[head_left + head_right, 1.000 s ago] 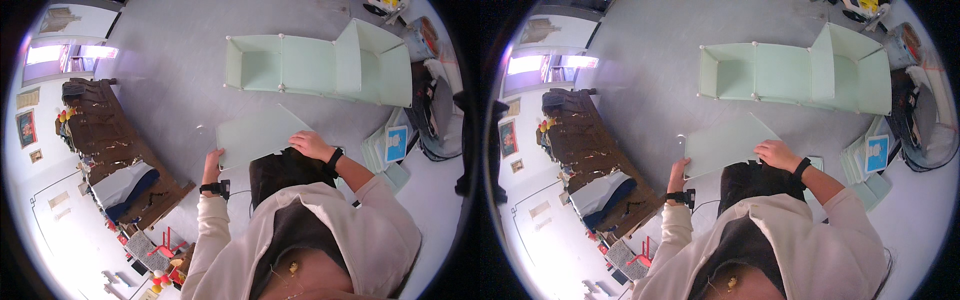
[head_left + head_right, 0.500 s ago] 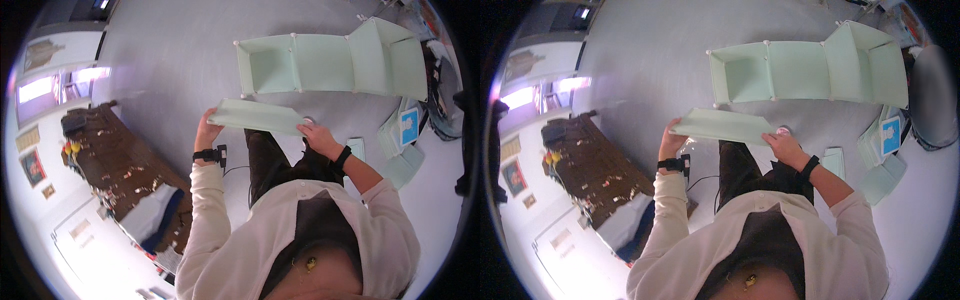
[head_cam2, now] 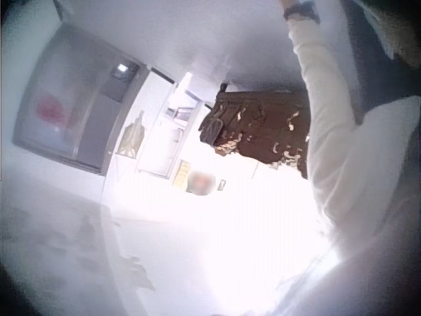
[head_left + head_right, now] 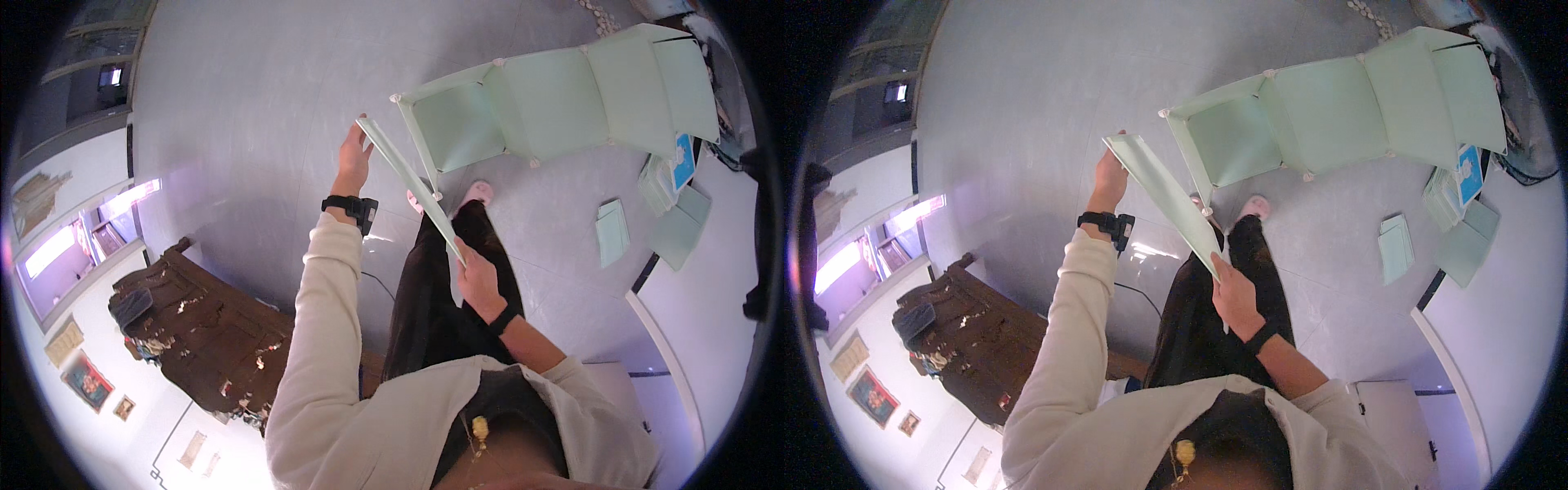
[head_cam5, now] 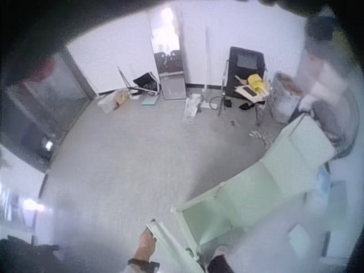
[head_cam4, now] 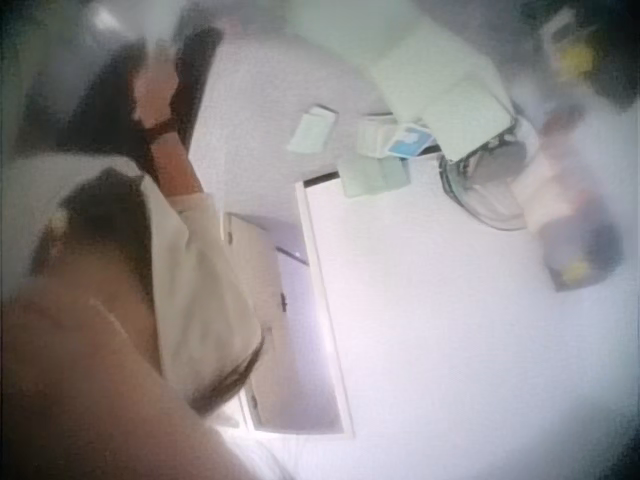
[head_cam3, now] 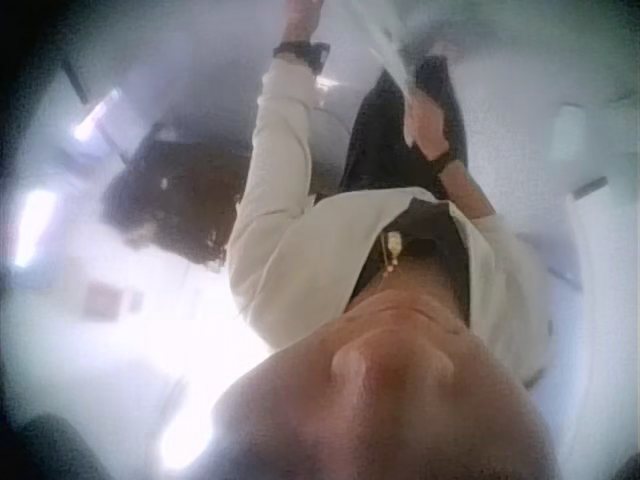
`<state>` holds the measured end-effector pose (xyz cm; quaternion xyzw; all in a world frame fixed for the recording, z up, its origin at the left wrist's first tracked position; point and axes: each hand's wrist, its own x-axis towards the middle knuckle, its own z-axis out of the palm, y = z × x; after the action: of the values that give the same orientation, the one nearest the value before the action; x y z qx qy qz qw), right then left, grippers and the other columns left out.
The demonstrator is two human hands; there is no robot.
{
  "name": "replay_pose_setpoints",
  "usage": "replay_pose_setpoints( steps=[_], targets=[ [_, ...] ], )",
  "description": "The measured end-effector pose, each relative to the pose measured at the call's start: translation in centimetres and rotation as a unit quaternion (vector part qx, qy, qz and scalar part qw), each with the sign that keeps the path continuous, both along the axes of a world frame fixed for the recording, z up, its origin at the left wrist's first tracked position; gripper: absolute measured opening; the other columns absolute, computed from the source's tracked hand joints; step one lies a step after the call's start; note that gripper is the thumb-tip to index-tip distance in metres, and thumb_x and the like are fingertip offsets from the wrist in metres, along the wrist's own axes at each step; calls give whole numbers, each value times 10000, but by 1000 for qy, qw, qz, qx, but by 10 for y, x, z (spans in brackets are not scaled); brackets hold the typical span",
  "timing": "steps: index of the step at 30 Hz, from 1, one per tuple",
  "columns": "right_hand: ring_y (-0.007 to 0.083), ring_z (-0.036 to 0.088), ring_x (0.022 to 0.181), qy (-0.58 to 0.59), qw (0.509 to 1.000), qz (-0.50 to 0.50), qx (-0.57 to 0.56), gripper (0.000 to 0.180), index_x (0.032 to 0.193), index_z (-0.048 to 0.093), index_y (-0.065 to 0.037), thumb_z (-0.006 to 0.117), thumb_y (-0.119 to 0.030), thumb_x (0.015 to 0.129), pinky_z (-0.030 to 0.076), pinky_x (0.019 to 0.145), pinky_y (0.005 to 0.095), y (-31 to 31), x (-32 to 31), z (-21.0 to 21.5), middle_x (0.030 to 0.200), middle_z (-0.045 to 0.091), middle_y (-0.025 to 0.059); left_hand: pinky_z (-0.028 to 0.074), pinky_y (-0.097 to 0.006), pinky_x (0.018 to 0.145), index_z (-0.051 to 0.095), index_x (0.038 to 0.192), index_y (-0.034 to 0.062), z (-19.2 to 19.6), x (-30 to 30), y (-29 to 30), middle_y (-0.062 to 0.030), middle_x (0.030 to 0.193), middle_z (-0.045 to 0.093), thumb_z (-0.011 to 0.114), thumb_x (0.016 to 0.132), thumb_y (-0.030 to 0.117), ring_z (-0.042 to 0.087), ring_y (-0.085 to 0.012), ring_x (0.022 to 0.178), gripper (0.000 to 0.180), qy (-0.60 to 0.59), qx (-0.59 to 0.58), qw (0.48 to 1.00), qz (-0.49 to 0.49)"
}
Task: The person assembles a light green modular shelving unit by connecting flat panels with white corner connectors. They pick panels from a stack, align edges, and press connectors to join sections, gradually building a multi-compartment structure on the floor.
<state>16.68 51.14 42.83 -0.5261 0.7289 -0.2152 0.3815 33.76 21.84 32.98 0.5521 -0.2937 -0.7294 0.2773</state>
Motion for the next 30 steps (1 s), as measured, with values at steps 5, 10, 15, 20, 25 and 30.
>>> replay_pose_setpoints(
  steps=[5,10,15,20,25,30],
  targets=[
    [324,598,946,-12,998,-57,31,490,1265,463,-41,570,-20,787,501,793,381,-9,5,-13,1085,600,167,339,-350,1027,332,1400,64,-108,-2,-29,-107,1385,395,503,911,301,374,-194,1278,569,-71,-35,988,-132],
    [322,563,1026,2,995,-82,58,569,1288,443,-37,555,32,734,491,841,387,-29,14,-31,1172,558,157,424,-318,939,372,1357,35,-209,-23,-77,-138,1266,506,564,888,197,502,-217,1143,532,92,57,990,-90],
    [312,559,1048,-3,986,-116,120,592,1289,447,-52,557,32,713,493,842,385,-52,36,-43,1188,551,144,479,-300,827,451,1275,20,-204,-32,-88,-131,1172,555,579,869,137,568,-194,1000,442,-52,-61,969,-233],
    [310,554,1066,16,984,-116,132,607,1291,452,-62,557,35,701,490,845,388,-73,54,-44,1193,549,145,493,-279,709,526,1151,-1,-182,-40,-103,-84,1011,606,592,840,87,584,-148,825,331,-59,-20,959,-275],
    [307,555,1065,10,980,-140,142,612,1294,451,-61,559,35,699,488,844,389,-81,62,-35,1187,553,145,479,-265,702,569,1083,-9,-185,-32,-112,-61,920,618,574,831,64,574,-141,774,262,-63,-133,930,-336],
    [299,555,1066,11,978,-158,138,628,1296,449,-56,576,23,686,487,846,379,-90,66,-35,1189,553,141,473,-253,677,581,1061,8,-195,-33,-119,-40,870,612,565,835,86,566,-120,752,239,-69,-187,906,-374]
  ],
)
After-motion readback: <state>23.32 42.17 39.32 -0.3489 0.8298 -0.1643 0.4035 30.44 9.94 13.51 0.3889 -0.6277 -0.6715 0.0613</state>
